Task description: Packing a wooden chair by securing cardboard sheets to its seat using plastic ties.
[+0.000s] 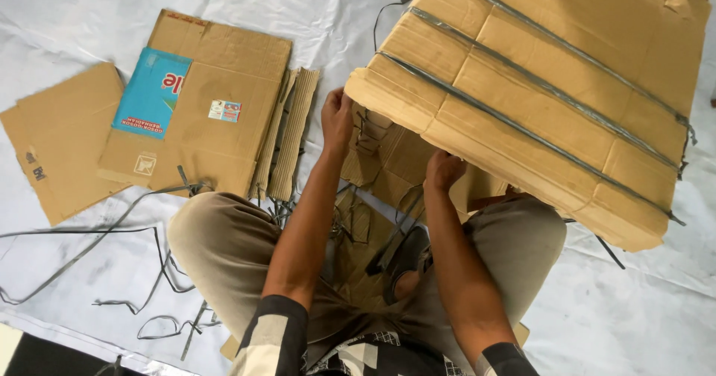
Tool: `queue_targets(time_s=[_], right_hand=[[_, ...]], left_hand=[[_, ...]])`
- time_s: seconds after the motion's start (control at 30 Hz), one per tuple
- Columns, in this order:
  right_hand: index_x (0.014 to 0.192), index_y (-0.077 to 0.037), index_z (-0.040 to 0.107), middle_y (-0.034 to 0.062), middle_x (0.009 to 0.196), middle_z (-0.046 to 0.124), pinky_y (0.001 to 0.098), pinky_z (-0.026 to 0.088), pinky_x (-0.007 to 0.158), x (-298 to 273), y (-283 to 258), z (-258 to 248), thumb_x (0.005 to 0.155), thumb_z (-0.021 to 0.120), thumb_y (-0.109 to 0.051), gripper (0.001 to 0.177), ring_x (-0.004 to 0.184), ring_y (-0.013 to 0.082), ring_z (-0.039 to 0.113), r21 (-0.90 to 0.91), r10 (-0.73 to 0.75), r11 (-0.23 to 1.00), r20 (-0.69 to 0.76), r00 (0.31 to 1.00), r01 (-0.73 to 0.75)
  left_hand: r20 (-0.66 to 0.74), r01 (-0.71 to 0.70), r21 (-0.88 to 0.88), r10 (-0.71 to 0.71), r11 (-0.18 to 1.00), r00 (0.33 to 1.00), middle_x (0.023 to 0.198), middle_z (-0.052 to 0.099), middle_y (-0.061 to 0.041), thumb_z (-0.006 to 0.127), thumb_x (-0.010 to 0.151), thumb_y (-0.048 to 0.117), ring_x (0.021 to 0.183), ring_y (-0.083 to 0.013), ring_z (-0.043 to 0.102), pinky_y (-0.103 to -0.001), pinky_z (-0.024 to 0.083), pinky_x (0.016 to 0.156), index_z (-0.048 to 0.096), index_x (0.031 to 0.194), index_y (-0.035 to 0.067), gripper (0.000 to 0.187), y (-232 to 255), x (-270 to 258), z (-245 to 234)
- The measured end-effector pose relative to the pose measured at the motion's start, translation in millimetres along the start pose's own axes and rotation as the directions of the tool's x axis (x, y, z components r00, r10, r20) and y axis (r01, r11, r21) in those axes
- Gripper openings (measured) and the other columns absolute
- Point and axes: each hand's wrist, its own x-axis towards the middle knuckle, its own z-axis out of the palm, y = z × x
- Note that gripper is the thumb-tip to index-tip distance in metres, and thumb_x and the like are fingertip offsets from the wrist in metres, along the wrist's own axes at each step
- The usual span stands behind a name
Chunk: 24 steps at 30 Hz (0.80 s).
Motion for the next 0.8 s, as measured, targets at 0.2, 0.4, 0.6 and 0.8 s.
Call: queue_targets(time_s=[0.2,0.4,0.6,0.8], right_hand=[[0.076,-0.022,0.075,-0.0027,0.072,0.072,0.0317,0.051,0.071,4,-26,2,0.094,0.065,-0.044,0.030,0.073,0.0173,0.069,0.014,-0.036,0.999,0.079,0.996,0.035],[0.079,-0.021,0.075,-0.0017,0.072,0.071,0.0323,0.050,0.072,-14,-36,24,0.096,0.064,-0.043,0.030,0.073,0.0171,0.067,0.029,-0.075,0.997,0.162,0.984,0.071],[0.082,-0.020,0.075,-0.0007,0.072,0.070,0.0328,0.050,0.072,-14,-40,23,0.098,0.063,-0.042,0.030,0.073,0.0169,0.066,0.052,-0.117,0.993,0.217,0.969,0.108],[0.085,-0.018,0.075,0.0003,0.073,0.069,0.0334,0.049,0.072,-9,-66,25,0.100,0.062,-0.041,0.030,0.073,0.0167,0.064,0.080,-0.168,0.985,0.260,0.951,0.152]], left_hand=[[0.119,0.015,-0.067,-0.007,0.998,0.993,0.102,0.073,-0.014,0.065,0.101,0.027,0.101,-0.0208,0.063,-0.041,0.050,0.091,0.070,0.118,0.004,0.029,-5,19,11],[0.061,0.065,-0.161,-0.056,0.985,0.997,0.100,0.072,-0.010,0.065,0.101,0.027,0.097,-0.0190,0.062,-0.037,0.049,0.088,0.070,0.115,0.006,0.026,-8,24,20],[0.031,0.110,-0.261,-0.106,0.959,0.994,0.099,0.071,-0.007,0.064,0.100,0.028,0.094,-0.0171,0.061,-0.034,0.049,0.085,0.071,0.112,0.009,0.024,-4,28,27],[0.014,0.149,-0.365,-0.154,0.919,0.988,0.097,0.071,-0.003,0.063,0.099,0.028,0.090,-0.0153,0.059,-0.030,0.048,0.081,0.071,0.110,0.012,0.021,4,30,38]])
